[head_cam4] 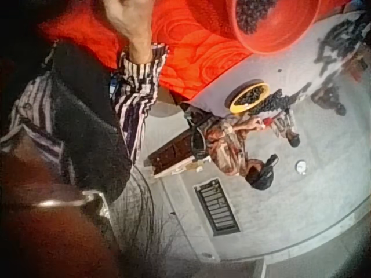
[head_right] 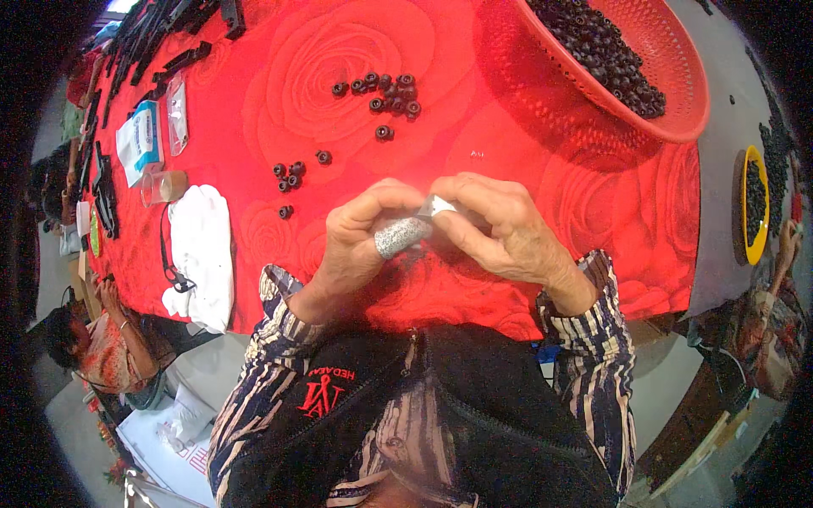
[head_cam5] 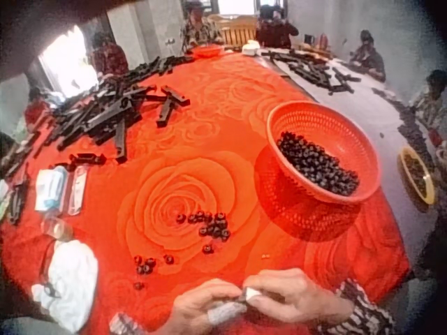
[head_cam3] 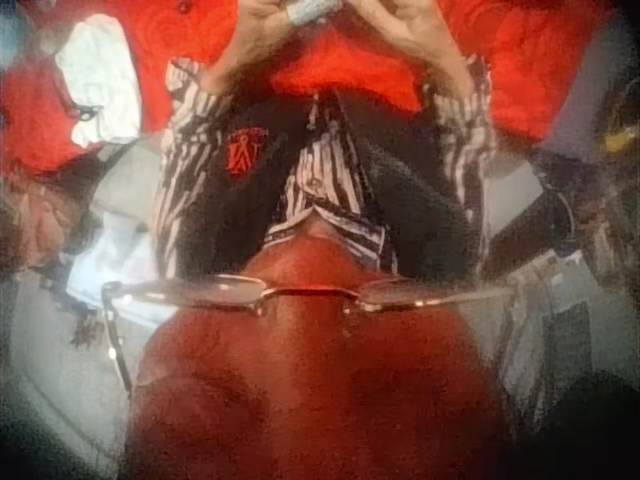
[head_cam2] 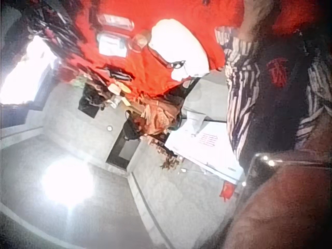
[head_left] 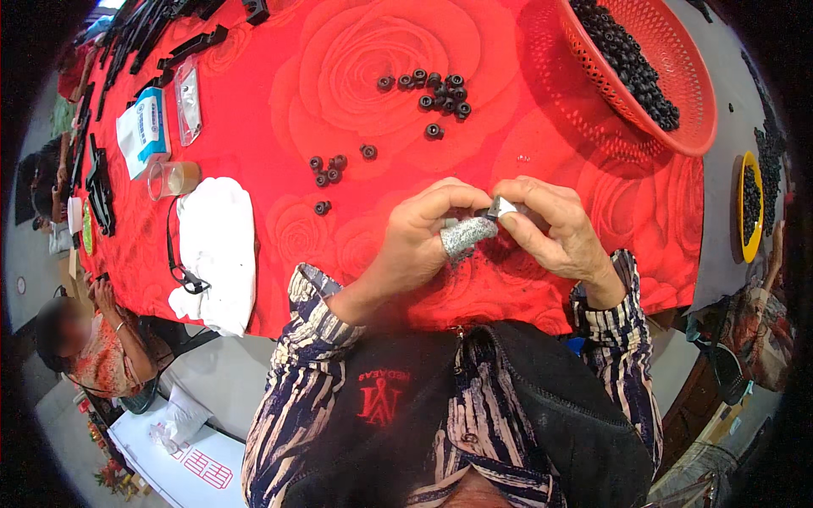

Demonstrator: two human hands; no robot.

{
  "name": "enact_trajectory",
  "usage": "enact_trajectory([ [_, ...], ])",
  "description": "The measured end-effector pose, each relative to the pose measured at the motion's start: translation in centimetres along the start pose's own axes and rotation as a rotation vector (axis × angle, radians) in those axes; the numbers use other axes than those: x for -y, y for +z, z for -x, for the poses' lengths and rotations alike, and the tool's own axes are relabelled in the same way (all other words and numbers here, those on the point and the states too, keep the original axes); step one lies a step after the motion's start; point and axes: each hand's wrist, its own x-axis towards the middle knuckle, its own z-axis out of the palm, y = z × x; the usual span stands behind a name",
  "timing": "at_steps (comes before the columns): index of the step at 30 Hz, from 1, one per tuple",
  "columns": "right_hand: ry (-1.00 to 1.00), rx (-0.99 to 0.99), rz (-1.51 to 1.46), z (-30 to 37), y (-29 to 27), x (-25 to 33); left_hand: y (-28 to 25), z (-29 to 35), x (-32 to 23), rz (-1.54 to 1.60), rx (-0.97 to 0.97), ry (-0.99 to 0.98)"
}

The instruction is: The person trims small black rubber pieces one by one, scraping excess material from their edges with a handheld blade and setting them down on the table.

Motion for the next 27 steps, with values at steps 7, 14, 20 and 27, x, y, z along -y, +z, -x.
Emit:
enact_trajectory([
  [7,0.050,-0.045,0.078,0.10,0.05,0.56,0.71,-0.20,-0.61,0.260,-0.076,-0.083],
  [14,-0.046,0.002,0.106,0.02,-0.26,0.01,0.28,-0.04,-0.07,0.064,-0.021,-0.034],
  [20,-0.041,0.016,0.112,0.09,-0.30,0.01,0.44,0.00,-0.18,0.046,-0.019,-0.064],
  [27,0.134,0.054,0.023,-0.20,-0.39,0.79,0.63,0.17,-0.02,0.119,-0.042,-0.107],
])
